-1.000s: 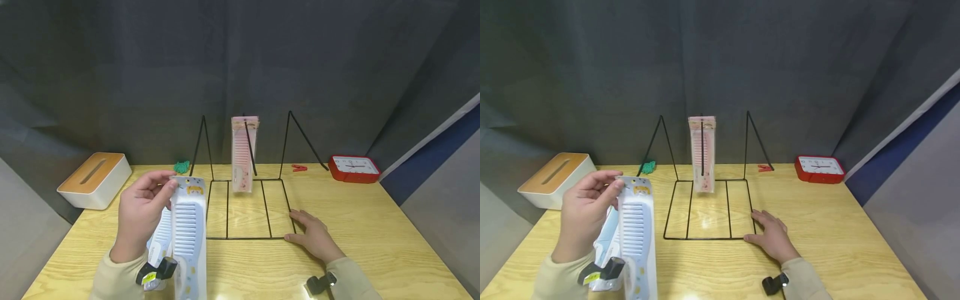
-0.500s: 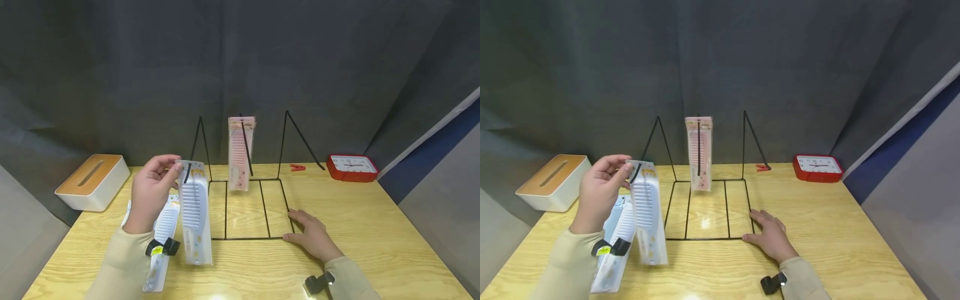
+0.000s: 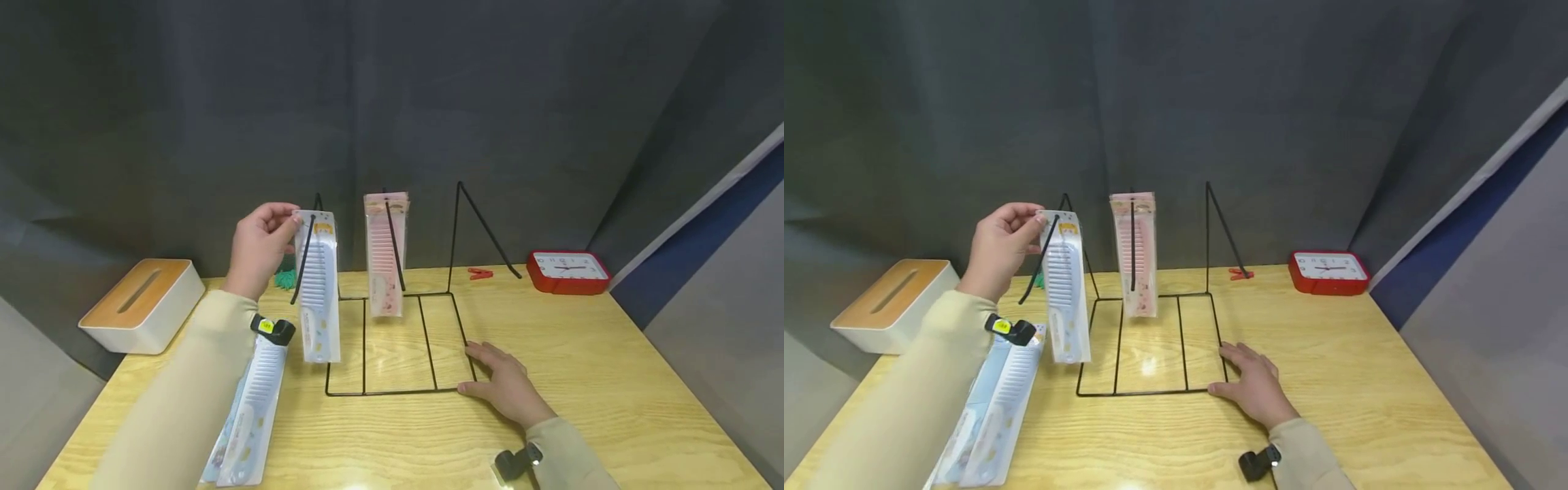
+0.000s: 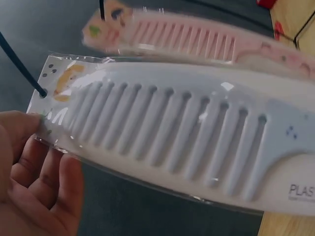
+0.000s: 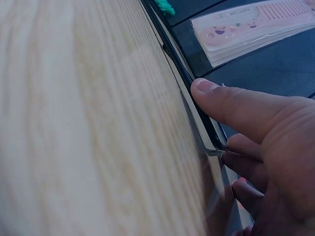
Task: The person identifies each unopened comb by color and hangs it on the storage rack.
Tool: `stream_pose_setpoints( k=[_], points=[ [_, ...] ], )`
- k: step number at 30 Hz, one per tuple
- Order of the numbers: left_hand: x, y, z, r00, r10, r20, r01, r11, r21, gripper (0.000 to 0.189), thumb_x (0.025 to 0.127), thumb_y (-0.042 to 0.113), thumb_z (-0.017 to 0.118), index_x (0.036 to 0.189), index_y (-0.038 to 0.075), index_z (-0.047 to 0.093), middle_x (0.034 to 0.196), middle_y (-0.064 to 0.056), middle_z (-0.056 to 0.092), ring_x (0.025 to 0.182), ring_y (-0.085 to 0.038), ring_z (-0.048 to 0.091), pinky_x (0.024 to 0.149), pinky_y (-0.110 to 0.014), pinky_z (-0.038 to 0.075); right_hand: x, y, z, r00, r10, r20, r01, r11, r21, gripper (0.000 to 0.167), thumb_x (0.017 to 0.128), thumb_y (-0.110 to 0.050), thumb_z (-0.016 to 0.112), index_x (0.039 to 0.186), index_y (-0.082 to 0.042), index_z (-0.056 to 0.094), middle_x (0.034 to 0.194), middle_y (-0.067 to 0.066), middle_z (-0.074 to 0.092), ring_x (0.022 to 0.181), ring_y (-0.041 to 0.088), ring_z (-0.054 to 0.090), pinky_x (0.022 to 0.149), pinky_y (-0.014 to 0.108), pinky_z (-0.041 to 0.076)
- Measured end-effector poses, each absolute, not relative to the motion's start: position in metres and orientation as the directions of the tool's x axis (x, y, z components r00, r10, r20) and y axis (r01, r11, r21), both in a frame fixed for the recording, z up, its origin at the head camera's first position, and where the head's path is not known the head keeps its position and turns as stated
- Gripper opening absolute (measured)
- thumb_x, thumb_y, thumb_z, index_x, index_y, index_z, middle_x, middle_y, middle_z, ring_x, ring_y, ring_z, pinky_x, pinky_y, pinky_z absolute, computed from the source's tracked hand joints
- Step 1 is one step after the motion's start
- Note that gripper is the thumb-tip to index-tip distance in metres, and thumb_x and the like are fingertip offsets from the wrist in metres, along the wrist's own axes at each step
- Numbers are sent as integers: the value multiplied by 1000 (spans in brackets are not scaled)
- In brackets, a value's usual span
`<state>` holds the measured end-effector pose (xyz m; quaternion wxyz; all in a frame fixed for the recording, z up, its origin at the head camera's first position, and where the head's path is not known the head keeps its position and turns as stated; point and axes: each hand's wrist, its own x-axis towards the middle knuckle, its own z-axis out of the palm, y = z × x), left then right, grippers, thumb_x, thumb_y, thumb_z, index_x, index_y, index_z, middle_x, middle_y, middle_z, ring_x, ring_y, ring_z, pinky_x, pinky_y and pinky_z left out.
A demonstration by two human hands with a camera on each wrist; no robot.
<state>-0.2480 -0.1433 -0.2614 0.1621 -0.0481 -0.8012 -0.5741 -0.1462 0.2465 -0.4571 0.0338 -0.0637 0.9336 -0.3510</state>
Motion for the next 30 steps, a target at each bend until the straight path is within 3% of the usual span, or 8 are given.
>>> stream_pose_setpoints(
  k=[10,17,25,30],
  points=[
    [-271,-146,-251,-971,-104,216,178,293,939,30,99,28,65,122,9,64,117,-8,67,107,-30,65,81,-28,56,-144,244,-458,-990,-135,-30,-80,735,-673,82,81,-46,81,148,-10,50,156,16,40,145,46,27,111,69,13],
    [-274,-151,-258,-976,-75,204,175,287,942,30,100,29,64,121,8,63,118,-9,67,107,-19,64,86,-33,54,-146,247,-458,-991,-128,-26,-78,738,-671,83,81,-46,81,148,-9,50,157,15,39,145,45,25,111,69,12],
    [-271,-174,-294,-995,-19,96,84,333,939,41,101,36,61,131,9,58,121,-3,65,103,-15,62,84,-33,51,-148,250,-459,-992,-126,-26,-77,741,-667,83,81,-46,82,148,-9,50,156,13,41,146,42,25,112,68,11],
    [-266,-198,-332,-1000,-5,30,26,359,933,48,102,37,59,138,5,52,126,-10,60,106,-19,60,86,-35,49,-146,249,-458,-991,-131,-24,-81,742,-666,83,81,-48,81,148,-9,50,156,13,41,147,42,26,112,68,11]
  ],
)
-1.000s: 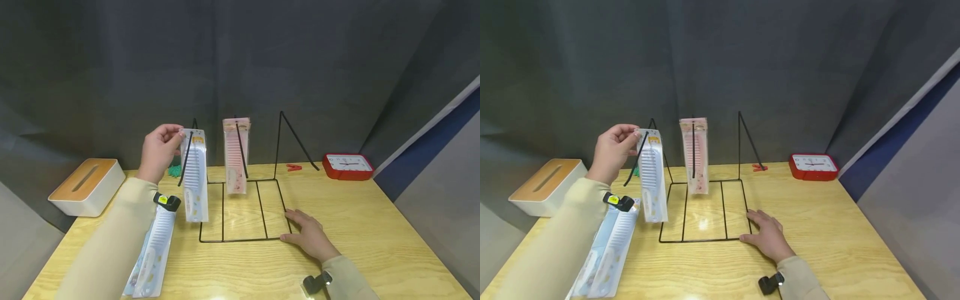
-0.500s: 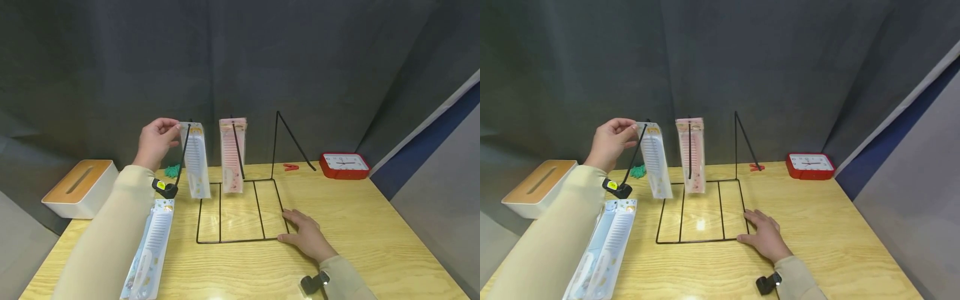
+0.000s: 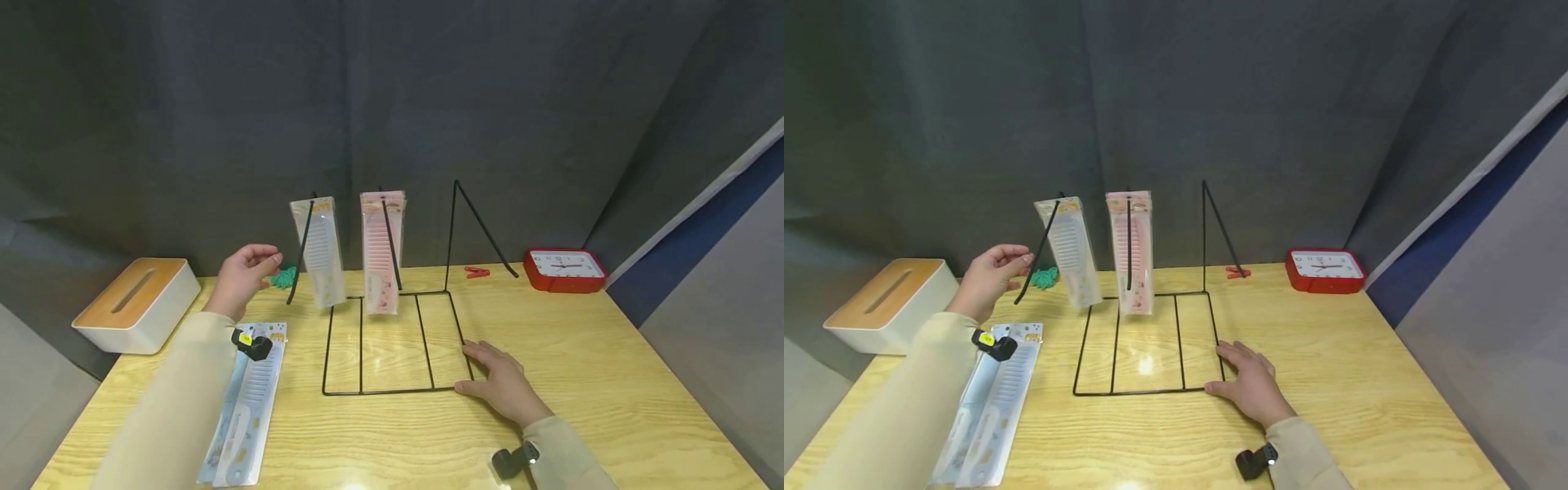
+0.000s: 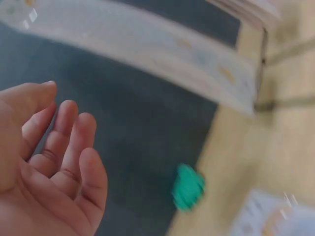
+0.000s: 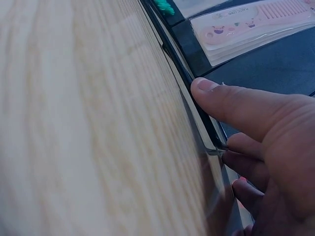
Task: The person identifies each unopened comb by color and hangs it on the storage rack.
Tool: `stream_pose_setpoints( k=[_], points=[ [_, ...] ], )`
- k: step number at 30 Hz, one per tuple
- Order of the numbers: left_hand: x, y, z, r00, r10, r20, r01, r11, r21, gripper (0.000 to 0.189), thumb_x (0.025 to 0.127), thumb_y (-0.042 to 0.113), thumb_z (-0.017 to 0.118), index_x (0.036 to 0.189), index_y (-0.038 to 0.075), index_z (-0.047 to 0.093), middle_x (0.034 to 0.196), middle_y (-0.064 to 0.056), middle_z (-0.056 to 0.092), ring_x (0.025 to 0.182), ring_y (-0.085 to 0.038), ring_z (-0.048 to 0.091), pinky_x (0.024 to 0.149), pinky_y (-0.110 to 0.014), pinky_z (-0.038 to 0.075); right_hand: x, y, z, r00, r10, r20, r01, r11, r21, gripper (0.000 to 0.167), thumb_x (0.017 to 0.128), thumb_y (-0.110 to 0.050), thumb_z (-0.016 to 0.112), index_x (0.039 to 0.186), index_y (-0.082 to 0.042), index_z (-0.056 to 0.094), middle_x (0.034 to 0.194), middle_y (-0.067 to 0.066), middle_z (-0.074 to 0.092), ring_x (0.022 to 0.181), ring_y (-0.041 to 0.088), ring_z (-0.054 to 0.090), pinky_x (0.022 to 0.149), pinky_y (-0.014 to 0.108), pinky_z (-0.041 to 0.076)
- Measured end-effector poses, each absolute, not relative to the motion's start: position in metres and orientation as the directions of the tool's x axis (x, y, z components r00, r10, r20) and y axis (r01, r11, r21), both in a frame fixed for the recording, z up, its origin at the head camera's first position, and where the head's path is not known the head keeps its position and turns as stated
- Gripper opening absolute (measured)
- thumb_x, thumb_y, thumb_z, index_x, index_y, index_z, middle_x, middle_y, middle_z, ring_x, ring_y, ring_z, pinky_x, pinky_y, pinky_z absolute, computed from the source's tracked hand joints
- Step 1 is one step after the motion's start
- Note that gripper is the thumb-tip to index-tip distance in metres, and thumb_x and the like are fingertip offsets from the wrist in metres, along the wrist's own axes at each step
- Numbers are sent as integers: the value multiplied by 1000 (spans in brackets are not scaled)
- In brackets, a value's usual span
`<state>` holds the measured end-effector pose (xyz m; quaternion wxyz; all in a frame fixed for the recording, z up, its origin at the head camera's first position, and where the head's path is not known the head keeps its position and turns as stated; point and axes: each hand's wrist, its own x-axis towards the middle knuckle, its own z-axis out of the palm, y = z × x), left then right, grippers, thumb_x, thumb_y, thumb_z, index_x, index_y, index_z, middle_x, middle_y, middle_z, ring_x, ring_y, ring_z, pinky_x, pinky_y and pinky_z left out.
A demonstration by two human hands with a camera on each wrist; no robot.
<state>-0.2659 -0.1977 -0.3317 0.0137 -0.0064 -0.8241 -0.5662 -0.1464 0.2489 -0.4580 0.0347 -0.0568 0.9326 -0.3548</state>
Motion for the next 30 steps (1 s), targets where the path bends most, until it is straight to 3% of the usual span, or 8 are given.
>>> stream_pose_setpoints(
  k=[4,7,16,24,30],
  points=[
    [-257,-217,-367,-999,-44,-22,-38,394,918,50,104,35,56,141,4,49,131,-17,55,112,-27,55,91,-44,46,-146,249,-458,-990,-144,-7,-104,746,-657,82,82,-47,80,147,-8,50,155,13,42,146,41,27,113,67,10],
    [-249,-228,-391,-993,-96,-62,-99,441,892,49,104,33,56,142,3,48,133,-17,54,116,-29,52,94,-43,45,-147,250,-458,-989,-148,-1,-111,744,-659,82,81,-46,81,147,-8,50,156,13,41,146,42,27,113,67,9],
    [-242,-243,-427,-991,-75,-108,-127,754,644,44,99,29,61,128,-5,59,121,-25,62,108,-37,59,91,-51,47,-147,252,-457,-991,-137,1,-103,741,-664,82,81,-44,82,148,-8,50,156,13,41,146,41,26,113,67,10],
    [-241,-249,-437,-992,-95,-87,-129,759,638,28,98,24,63,112,0,67,111,-20,66,99,-33,59,86,-50,46,-146,251,-459,-991,-135,-12,-91,733,-674,81,81,-44,82,148,-9,50,156,12,41,147,40,26,113,66,9],
    [-224,-243,-426,-989,-106,-104,-148,662,735,35,102,31,57,120,2,60,127,-21,60,114,-34,55,94,-50,45,-146,251,-459,-991,-132,-30,-76,726,-683,82,81,-44,82,148,-10,49,157,12,40,147,40,24,113,66,10]
  ],
)
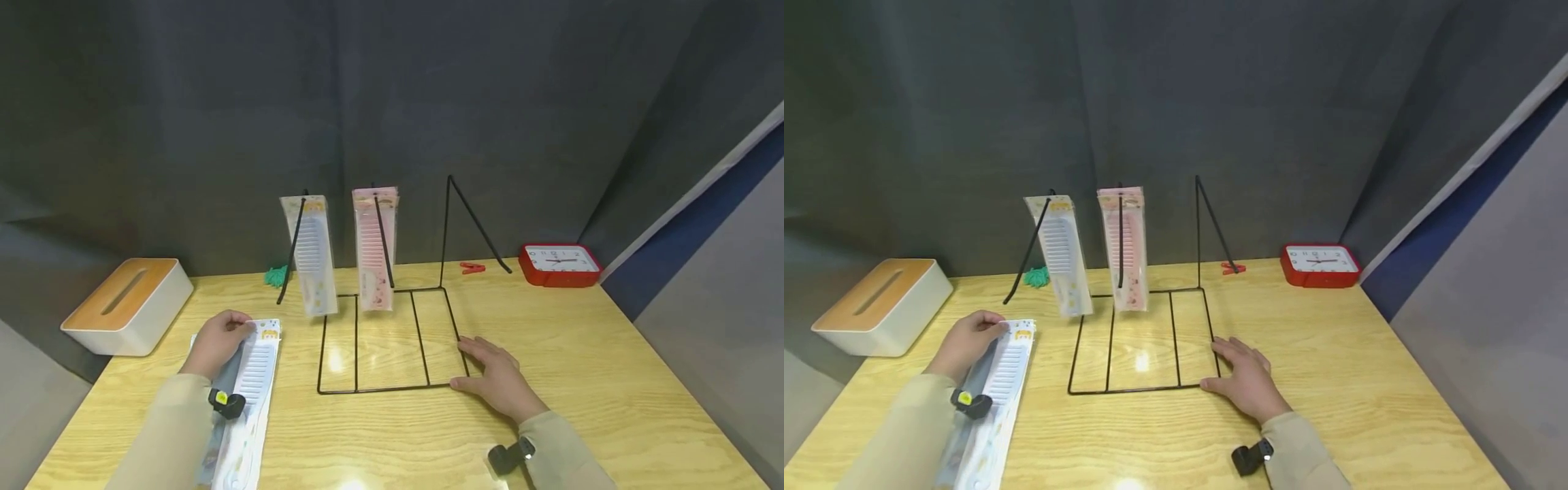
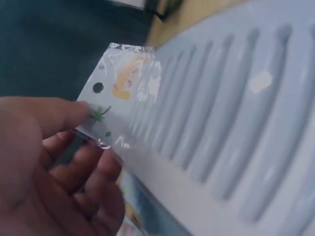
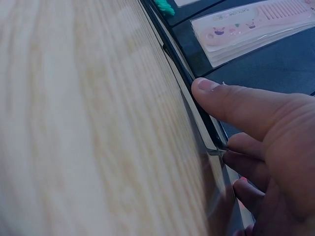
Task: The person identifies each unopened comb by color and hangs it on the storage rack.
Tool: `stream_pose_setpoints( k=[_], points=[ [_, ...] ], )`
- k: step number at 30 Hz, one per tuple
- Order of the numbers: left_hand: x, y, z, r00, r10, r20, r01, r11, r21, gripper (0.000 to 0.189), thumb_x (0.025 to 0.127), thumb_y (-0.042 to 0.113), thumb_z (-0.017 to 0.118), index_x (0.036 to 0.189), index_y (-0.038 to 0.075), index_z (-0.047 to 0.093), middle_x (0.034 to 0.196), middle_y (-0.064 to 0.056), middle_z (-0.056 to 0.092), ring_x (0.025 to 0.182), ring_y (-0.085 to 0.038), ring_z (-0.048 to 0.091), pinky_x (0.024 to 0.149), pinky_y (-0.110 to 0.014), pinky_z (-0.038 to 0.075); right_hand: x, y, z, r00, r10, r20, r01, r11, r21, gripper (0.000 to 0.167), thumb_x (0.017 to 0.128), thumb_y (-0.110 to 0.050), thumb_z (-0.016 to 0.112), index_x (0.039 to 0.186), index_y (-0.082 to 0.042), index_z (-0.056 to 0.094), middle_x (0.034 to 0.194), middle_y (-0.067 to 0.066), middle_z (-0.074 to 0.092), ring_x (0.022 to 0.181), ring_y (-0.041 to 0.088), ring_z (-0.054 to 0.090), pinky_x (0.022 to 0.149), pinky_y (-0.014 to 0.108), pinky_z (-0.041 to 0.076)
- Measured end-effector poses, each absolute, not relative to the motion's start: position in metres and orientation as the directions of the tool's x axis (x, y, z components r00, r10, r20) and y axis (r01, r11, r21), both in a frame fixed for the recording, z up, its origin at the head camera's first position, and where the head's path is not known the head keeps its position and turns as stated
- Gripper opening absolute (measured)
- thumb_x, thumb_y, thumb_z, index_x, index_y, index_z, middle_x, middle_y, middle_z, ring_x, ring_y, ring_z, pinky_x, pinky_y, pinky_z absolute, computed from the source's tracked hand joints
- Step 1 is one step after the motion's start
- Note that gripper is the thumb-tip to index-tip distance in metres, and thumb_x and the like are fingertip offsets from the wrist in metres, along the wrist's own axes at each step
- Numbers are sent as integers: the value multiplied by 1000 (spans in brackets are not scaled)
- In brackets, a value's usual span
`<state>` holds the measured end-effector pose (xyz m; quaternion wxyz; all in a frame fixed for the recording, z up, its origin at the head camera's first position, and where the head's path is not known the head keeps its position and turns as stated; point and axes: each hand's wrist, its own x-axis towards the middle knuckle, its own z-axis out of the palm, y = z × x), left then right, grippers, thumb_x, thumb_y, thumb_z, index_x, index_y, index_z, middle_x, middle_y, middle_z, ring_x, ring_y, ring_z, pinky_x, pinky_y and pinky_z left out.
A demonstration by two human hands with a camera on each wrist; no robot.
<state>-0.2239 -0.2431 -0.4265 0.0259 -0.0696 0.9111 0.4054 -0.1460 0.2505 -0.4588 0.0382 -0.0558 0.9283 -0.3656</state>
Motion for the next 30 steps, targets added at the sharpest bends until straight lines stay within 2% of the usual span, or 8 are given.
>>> stream_pose_setpoints(
  k=[4,12,17,20,26,30],
  points=[
    [-206,-236,-409,-987,-116,-113,-159,573,804,39,104,36,53,127,4,55,125,-18,59,108,-29,55,89,-44,48,-147,250,-458,-991,-129,-34,-71,727,-683,82,81,-44,82,149,-10,49,158,12,39,148,40,24,113,66,10],
    [-164,-214,-372,-994,-109,13,-35,431,901,38,102,34,60,127,6,55,107,-7,66,94,-15,60,77,-27,53,-147,250,-457,-991,-128,-29,-77,744,-664,83,81,-47,81,149,-11,49,157,13,39,147,42,24,112,67,11],
    [-133,-201,-348,-986,-80,146,117,285,951,26,100,22,64,117,3,58,93,1,63,81,-11,58,68,-23,52,-146,250,-458,-992,-123,-36,-68,741,-668,83,81,-46,81,149,-11,49,157,14,39,146,44,24,112,68,11],
    [-117,-193,-334,-969,-47,241,230,173,958,19,99,11,64,112,-1,58,87,0,62,74,-11,56,64,-22,50,-146,249,-459,-992,-124,-28,-74,741,-667,83,81,-45,82,148,-10,50,157,14,40,146,43,25,112,68,11],
    [-97,-176,-308,-916,-18,401,400,20,916,11,97,-4,61,108,-5,59,88,-4,62,73,-12,56,62,-21,49,-146,249,-458,-992,-128,-21,-81,739,-669,83,81,-44,82,148,-8,50,156,14,40,146,42,25,112,67,10],
    [-94,-162,-296,-896,-47,442,444,-39,895,13,94,-9,62,106,-4,60,91,-7,63,75,-15,56,63,-22,50,-146,249,-458,-992,-124,-28,-74,741,-668,83,81,-45,82,148,-9,50,157,16,39,146,44,25,112,67,11]
  ],
)
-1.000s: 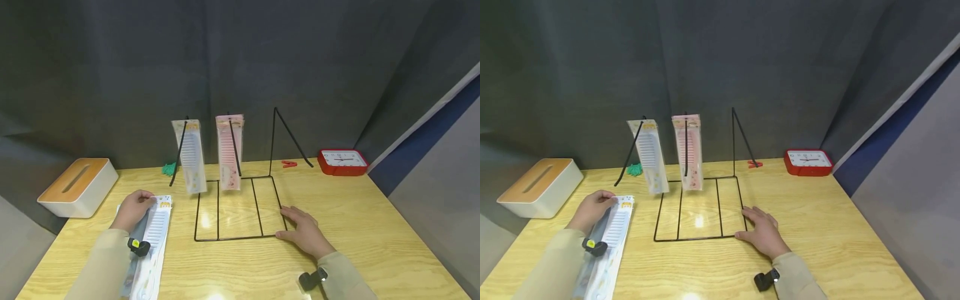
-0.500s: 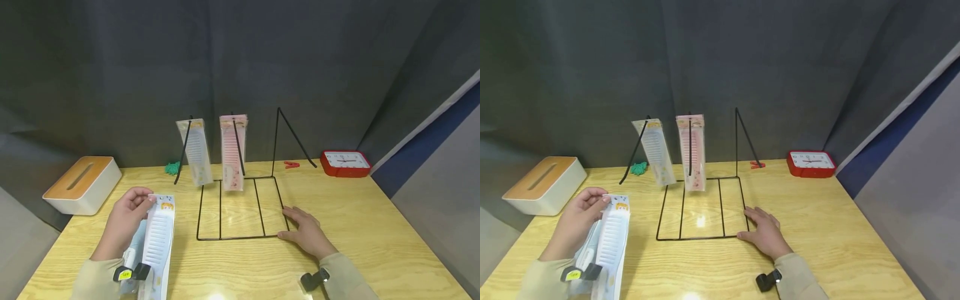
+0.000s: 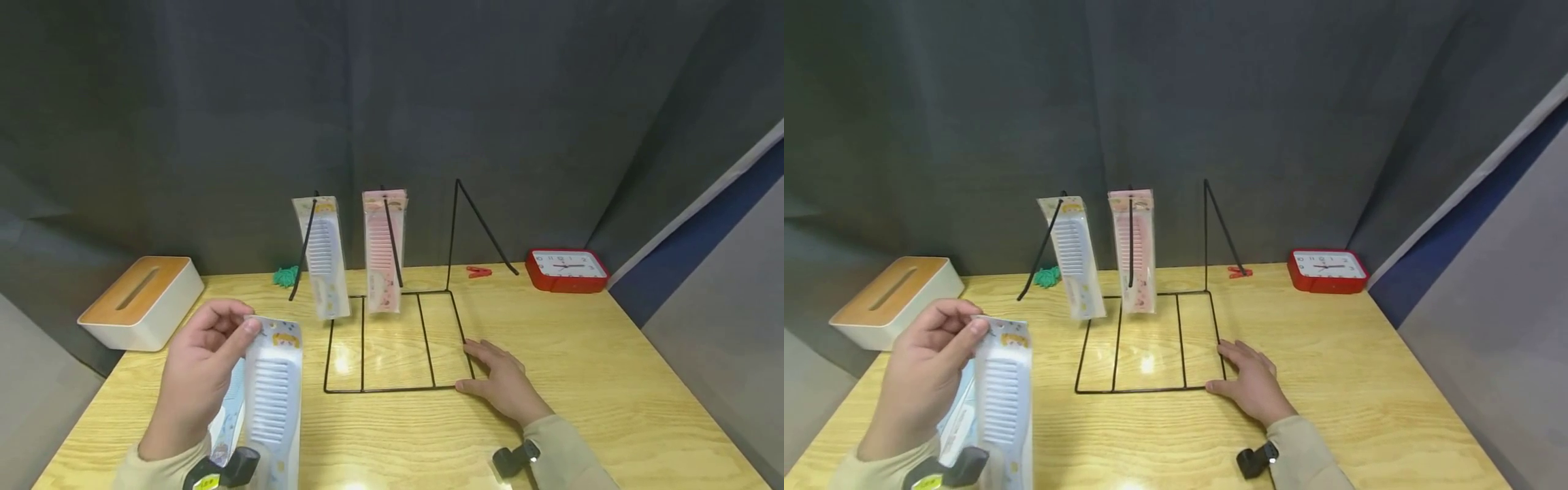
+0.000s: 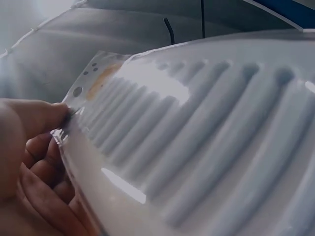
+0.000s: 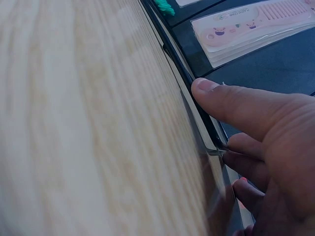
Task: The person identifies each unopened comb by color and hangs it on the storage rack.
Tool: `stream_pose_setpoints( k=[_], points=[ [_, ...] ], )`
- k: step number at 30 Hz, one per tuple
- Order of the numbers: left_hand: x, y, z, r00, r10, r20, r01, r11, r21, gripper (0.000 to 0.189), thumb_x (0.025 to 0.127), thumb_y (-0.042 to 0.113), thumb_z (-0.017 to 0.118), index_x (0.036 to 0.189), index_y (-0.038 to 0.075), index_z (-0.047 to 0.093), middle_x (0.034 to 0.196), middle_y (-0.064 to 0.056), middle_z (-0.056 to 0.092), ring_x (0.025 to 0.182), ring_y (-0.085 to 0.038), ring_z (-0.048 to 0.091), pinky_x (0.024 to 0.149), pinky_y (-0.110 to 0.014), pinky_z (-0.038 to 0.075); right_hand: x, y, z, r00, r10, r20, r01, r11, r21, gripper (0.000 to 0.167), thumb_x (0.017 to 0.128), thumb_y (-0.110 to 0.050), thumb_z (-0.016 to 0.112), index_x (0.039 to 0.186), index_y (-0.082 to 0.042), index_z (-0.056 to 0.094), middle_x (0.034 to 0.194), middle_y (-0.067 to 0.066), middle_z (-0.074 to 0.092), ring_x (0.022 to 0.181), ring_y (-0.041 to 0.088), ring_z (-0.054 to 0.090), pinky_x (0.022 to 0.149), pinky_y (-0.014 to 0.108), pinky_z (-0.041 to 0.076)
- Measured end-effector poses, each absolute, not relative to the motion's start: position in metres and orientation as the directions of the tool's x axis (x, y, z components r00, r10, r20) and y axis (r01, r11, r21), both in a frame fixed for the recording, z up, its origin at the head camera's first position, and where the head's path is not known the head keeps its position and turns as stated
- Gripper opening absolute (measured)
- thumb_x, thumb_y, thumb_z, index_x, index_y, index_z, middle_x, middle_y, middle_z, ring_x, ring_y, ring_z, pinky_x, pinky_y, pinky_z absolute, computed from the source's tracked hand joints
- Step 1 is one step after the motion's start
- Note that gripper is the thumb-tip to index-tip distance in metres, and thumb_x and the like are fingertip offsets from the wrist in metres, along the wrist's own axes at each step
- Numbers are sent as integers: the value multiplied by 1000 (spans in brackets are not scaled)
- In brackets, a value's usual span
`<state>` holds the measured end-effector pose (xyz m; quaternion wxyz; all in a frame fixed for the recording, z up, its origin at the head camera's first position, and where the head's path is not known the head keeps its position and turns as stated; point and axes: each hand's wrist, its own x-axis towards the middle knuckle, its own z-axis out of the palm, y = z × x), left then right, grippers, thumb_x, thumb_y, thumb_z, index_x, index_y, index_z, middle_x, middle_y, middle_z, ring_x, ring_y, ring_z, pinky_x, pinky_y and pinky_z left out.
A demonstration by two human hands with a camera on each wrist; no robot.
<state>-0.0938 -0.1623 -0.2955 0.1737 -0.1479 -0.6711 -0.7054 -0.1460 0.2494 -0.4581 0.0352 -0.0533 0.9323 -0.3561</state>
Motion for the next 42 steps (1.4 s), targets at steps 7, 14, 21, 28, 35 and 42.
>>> stream_pose_setpoints(
  k=[7,14,21,28,35,42],
  points=[
    [-100,-140,-281,-877,-63,477,480,-33,877,13,93,-10,63,105,-6,60,90,-5,64,76,-15,56,65,-21,48,-146,250,-458,-992,-122,-29,-71,739,-670,83,81,-45,82,148,-9,50,156,15,40,145,45,24,110,68,12],
    [-110,-133,-278,-884,-118,452,457,-22,889,11,93,-6,65,104,-4,62,88,-5,62,74,-16,55,64,-21,47,-145,249,-457,-992,-121,-33,-68,742,-667,83,81,-46,82,148,-9,50,156,15,41,146,44,25,111,68,12],
    [-121,-132,-282,-902,-133,410,414,1,910,16,95,-1,66,108,-8,59,89,-5,61,77,-17,54,66,-21,48,-146,249,-457,-992,-123,-30,-72,744,-664,82,81,-43,83,148,-9,51,156,14,41,146,43,26,111,67,11],
    [-162,-134,-283,-904,-125,409,400,91,912,18,97,13,68,109,2,62,90,-4,60,73,-13,51,62,-20,45,-146,249,-457,-992,-123,-29,-72,741,-668,82,81,-44,82,147,-9,51,156,15,41,145,45,26,111,67,12],
    [-216,-131,-273,-940,-139,313,294,141,945,21,98,25,67,111,10,62,96,-1,60,86,-16,56,71,-22,52,-146,249,-458,-992,-117,-42,-57,729,-682,82,81,-43,83,148,-10,50,157,16,39,144,48,24,110,69,12],
    [-253,-129,-258,-956,-174,237,199,213,957,30,97,33,68,115,10,65,108,-1,64,100,-16,58,81,-28,50,-145,250,-458,-992,-116,-42,-55,722,-690,82,81,-43,82,149,-11,49,158,15,38,146,46,23,111,68,12]
  ],
)
